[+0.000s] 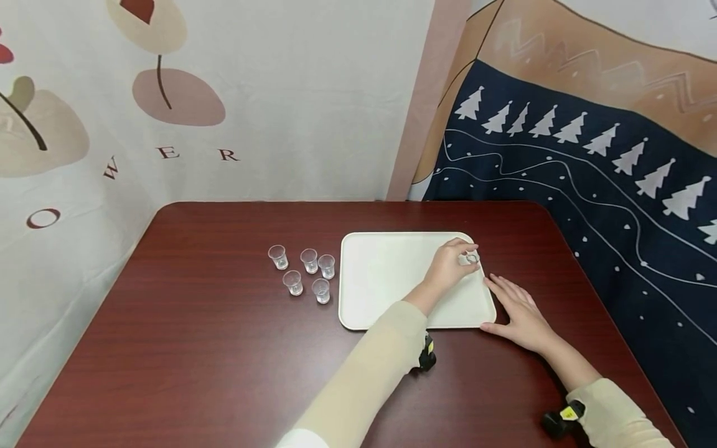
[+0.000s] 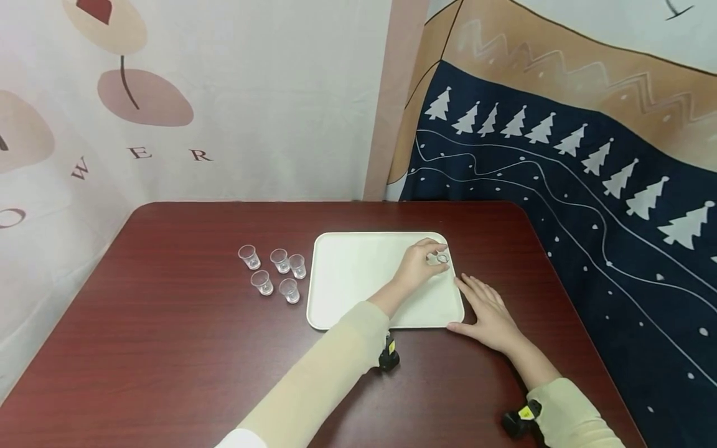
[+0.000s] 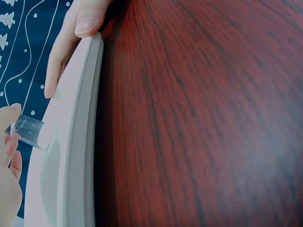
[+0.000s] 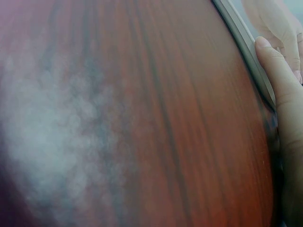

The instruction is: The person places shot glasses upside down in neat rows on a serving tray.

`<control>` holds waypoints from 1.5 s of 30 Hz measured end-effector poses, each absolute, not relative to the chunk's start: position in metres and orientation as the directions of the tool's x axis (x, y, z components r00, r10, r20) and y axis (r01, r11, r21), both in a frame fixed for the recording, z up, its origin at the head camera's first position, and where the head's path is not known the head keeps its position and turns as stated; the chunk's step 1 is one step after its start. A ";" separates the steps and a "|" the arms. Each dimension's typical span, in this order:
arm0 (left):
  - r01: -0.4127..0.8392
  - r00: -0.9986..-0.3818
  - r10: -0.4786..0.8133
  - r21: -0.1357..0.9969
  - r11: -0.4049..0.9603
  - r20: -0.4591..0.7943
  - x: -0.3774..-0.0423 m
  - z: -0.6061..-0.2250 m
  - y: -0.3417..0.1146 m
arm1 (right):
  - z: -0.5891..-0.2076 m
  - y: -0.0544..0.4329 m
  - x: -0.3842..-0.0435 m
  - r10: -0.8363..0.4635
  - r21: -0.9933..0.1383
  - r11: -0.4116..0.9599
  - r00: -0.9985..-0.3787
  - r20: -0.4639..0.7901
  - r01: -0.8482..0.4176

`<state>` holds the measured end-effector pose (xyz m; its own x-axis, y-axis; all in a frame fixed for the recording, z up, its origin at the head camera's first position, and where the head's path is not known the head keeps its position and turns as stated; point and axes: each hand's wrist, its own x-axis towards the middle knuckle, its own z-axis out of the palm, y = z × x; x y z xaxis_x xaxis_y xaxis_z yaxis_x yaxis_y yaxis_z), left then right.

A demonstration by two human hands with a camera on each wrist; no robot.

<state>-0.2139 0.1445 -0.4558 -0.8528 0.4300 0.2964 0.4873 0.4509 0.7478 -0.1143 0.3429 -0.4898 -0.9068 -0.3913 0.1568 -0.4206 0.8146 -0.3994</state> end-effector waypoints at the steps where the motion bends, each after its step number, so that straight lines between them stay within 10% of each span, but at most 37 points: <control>1: 0.483 -0.855 0.427 0.749 0.454 0.293 -0.213 -0.455 0.143 | -0.490 0.343 -0.114 -0.392 -0.400 0.814 -0.907 0.157 -0.421; 27: 0.641 -0.759 0.282 0.750 0.162 0.587 -0.150 -0.399 0.044 | -0.494 0.345 -0.111 -0.375 -0.419 0.816 -0.916 0.141 -0.399; 45: 0.585 -0.803 0.060 0.763 0.276 0.593 -0.107 -0.369 -0.071 | -0.493 0.344 -0.115 -0.379 -0.406 0.821 -0.915 0.138 -0.401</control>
<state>-0.1065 -0.0708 -0.3691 -0.8027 0.0602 0.5933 0.5847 0.2755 0.7630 -0.1150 0.3435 -0.4932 -0.9150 -0.3791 0.1380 -0.4014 0.8211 -0.4058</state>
